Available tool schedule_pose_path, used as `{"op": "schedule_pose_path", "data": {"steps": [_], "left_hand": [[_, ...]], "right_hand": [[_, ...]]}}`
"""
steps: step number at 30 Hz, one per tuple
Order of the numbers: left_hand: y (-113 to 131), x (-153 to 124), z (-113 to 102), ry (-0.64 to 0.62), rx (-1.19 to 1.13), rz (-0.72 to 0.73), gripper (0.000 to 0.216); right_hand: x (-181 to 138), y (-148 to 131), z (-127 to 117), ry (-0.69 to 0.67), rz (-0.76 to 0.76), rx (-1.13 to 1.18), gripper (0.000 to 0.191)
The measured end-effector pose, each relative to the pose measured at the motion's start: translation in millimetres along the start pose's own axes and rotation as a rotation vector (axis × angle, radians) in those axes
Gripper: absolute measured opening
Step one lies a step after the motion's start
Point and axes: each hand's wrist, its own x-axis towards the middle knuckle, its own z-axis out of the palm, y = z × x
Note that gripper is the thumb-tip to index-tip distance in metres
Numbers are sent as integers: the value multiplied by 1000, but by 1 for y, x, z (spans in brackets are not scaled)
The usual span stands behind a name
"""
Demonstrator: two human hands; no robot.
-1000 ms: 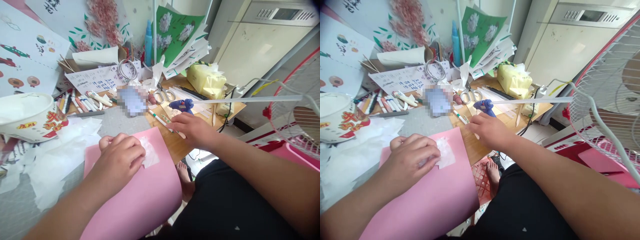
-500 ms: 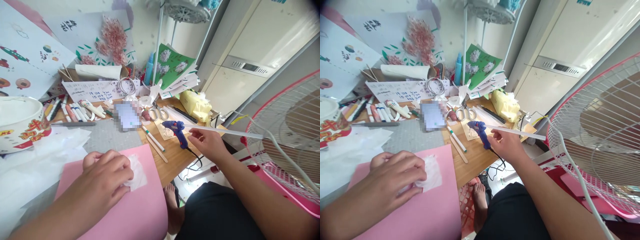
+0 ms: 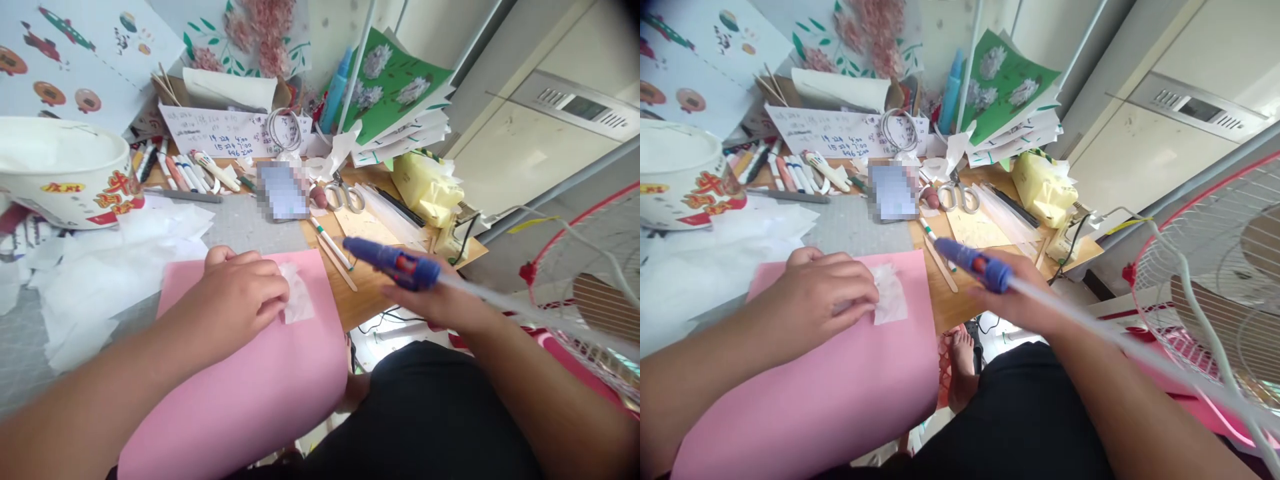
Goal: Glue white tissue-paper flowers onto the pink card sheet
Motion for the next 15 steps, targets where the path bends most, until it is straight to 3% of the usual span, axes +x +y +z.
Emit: {"op": "schedule_pose_path", "data": {"steps": [3,5,15], "left_hand": [[0,1,1,0,-13,-31,24],[-1,3,1,-1,-19,-47,23],[5,10,-7,-92,-22,-129,23]], "right_hand": [[-16,-16,3,-236,-251,4,3],[-20,-23,8,-302,-332,-42,4],[-14,-38,30,-330,-451,-248,23]]}}
